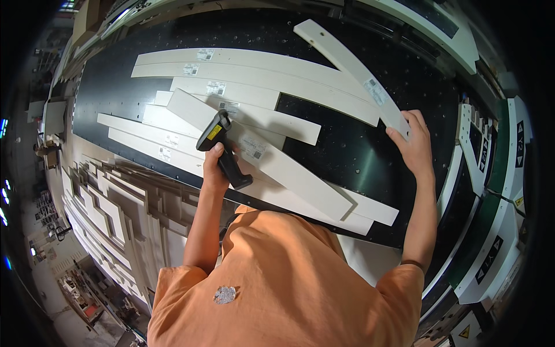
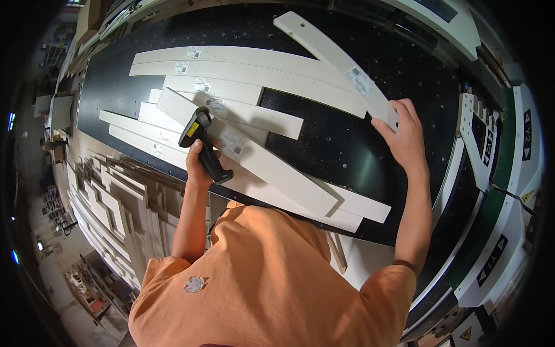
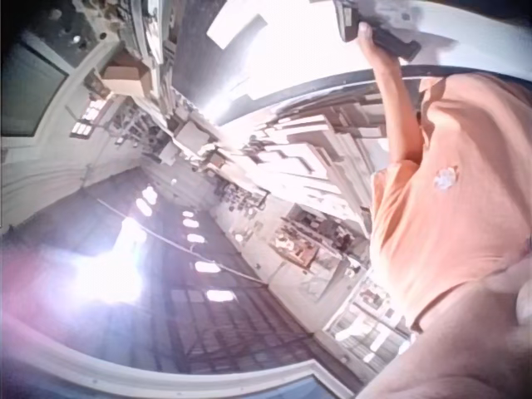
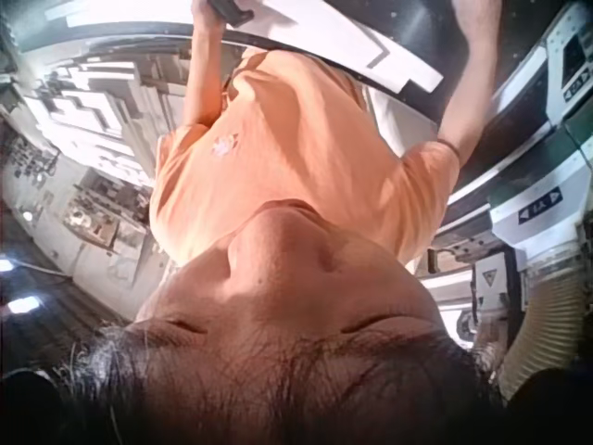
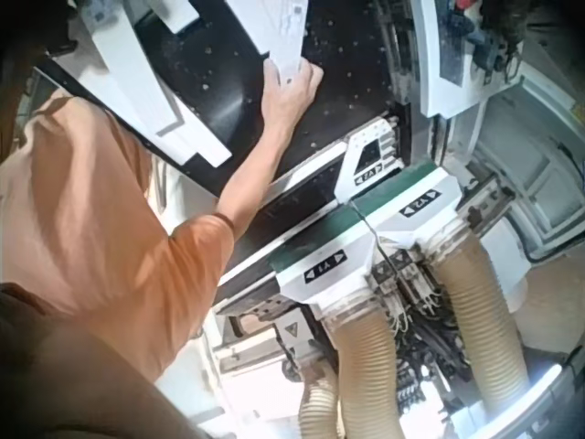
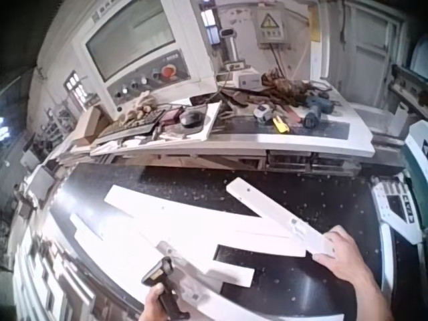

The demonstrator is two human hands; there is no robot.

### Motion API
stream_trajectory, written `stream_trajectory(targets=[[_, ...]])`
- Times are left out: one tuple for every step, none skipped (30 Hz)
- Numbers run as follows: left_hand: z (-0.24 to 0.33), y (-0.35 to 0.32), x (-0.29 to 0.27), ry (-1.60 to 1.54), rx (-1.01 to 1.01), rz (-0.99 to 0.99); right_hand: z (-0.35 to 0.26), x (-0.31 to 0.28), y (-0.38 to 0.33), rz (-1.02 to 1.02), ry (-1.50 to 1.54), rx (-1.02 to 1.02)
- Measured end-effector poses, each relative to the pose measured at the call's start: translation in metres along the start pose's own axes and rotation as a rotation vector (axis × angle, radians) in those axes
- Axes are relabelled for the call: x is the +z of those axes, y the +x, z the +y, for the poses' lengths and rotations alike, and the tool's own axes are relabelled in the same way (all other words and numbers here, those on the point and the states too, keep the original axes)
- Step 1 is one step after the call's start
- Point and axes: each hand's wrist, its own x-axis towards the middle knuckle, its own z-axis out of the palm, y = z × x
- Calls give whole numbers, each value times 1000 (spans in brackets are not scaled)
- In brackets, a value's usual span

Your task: The person scans barcodes on white wooden planks with a handheld barcode scanner, then places each scanned plank into a stack on the floor. The person repeats this process for multiple planks in a workshop setting.

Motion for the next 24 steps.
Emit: stream_trajectory(targets=[[1, 2, 0, -8, 4, -14, -12, 2, -12, -15, 56, -55], [1, 1, 0, -13, 5, -22, -24, 6, -22, -37, 116, -61], [1, 1, 1, -23, 12, -17, -36, 11, -29, -58, 121, -93], [3, 3, 1, -26, 28, -13, -48, 21, -35, -74, 134, -114], [5, 4, 0, -30, 40, -13, -61, 30, -42, -94, 158, -133], [5, 5, 0, -25, 36, -34, -71, 41, -49, -119, 195, -127], [6, 5, 0, -36, 44, -31, -81, 53, -55, -140, 239, -125], [7, 5, 1, -43, 51, -30, -90, 63, -59, -143, 237, -145], [8, 5, 2, -54, 61, -30, -98, 73, -62, -143, 232, -174], [8, 4, 2, -59, 72, -14, -106, 82, -67, -144, 230, -191], [8, 2, 1, -65, 81, 4, -112, 91, -71, -149, 230, -196], [6, -1, 0, -78, 90, 22, -118, 100, -74, -114, 211, -228], [8, -4, -3, -53, 74, 24, -122, 109, -76, -75, 202, -254], [9, -6, -5, -40, 57, 20, -125, 114, -76, -70, 137, -318], [9, -11, -7, -17, 42, 25, -128, 119, -78, -59, 115, -367], [1, -15, -2, -12, 105, 136, -132, 123, -77, -70, 108, -409], [1, -20, -2, -13, 49, 154, -136, 127, -76, -77, 102, -454], [3, -25, -4, -19, 18, 160, -140, 129, -73, -107, 88, -514], [5, -28, -4, -7, -46, 212, -145, 132, -69, -153, 78, -553], [8, -32, -3, 36, 21, 172, -149, 135, -66, -201, 64, -591], [19, -34, -11, 59, -9, 11, -152, 136, -62, -260, 51, -617], [12, -33, -2, 55, 63, 148, -151, 136, -52, -411, 59, -637], [5, -31, 7, 55, 162, 270, -149, 139, -36, -335, 54, -689], [12, -33, 3, 48, 81, 235, -146, 143, -16, -280, 44, -723]])
